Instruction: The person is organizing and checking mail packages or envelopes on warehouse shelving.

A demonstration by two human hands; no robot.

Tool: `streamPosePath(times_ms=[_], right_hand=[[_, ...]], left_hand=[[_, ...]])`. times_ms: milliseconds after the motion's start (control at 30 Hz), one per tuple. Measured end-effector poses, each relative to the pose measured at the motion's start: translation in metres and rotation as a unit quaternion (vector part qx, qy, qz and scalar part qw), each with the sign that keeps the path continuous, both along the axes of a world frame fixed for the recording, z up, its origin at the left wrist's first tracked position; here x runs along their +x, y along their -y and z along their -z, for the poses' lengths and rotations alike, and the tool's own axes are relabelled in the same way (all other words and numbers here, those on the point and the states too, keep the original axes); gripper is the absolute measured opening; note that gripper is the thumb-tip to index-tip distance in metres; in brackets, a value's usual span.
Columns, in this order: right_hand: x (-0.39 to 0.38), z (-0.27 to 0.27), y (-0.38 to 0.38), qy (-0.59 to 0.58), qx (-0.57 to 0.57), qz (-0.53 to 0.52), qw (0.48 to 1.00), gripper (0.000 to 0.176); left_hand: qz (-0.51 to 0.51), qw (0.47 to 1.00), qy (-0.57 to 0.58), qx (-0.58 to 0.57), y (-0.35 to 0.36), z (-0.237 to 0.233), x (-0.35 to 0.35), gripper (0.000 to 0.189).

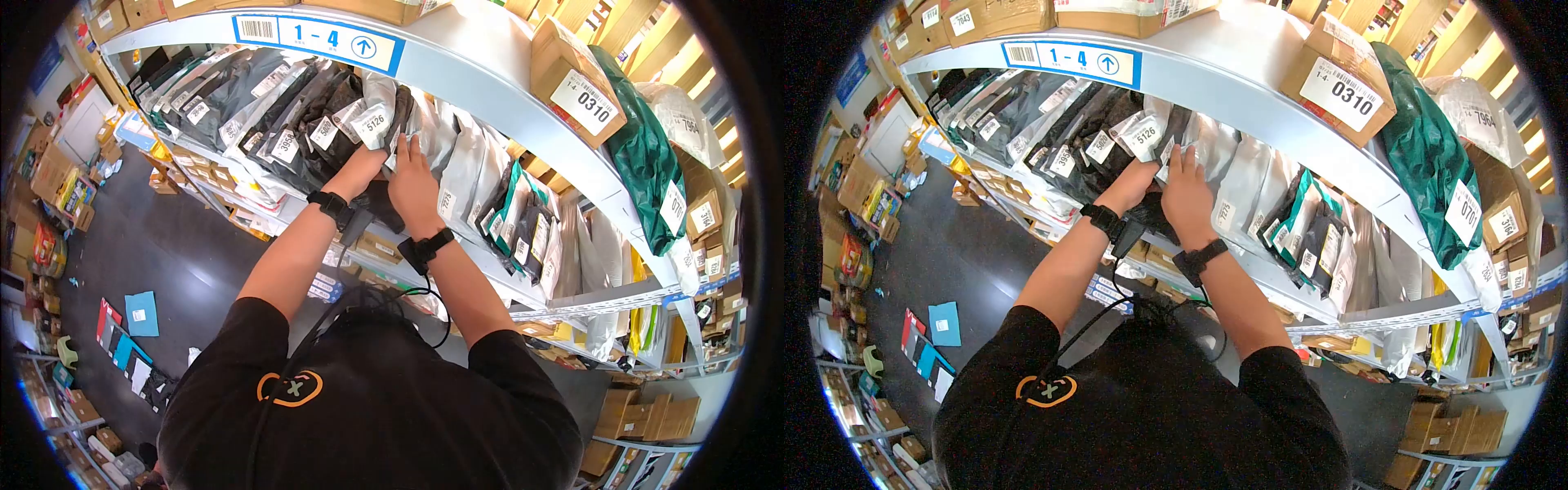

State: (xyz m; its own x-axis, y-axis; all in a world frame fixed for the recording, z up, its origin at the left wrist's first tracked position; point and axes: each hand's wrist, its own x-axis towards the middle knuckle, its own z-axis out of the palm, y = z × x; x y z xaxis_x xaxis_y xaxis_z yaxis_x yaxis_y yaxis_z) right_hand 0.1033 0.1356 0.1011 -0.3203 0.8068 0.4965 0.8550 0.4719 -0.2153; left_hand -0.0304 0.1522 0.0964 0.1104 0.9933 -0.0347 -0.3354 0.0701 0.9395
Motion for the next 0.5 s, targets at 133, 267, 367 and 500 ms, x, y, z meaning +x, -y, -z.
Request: streamPosePath(times_ms=[133, 267, 367, 500], right_hand=[[0.002, -0.001, 0.0, 0.008, 0.027, -0.01, 1.0, 0.067], [0.005, -0.012, 0.004, -0.035, -0.014, -0.01, 0.999, 0.067], [0.009, -0.006, 0.003, -0.048, -0.002, -0.003, 0.999, 0.068], [0.016, -0.001, -0.002, -0.047, 0.011, 0.03, 0.998, 0.068]], left_hand=[[0.018, 0.999, 0.017, -0.025, 0.002, -0.003, -0.004, 0.042], [-0.047, 0.998, 0.033, 0.028, -0.002, 0.006, 0.007, 0.041], [-0.142, 0.974, -0.069, 0.161, -0.012, 0.019, 0.019, 0.045], [-0.131, 0.964, -0.18, 0.145, -0.016, 0.022, 0.013, 0.046]])
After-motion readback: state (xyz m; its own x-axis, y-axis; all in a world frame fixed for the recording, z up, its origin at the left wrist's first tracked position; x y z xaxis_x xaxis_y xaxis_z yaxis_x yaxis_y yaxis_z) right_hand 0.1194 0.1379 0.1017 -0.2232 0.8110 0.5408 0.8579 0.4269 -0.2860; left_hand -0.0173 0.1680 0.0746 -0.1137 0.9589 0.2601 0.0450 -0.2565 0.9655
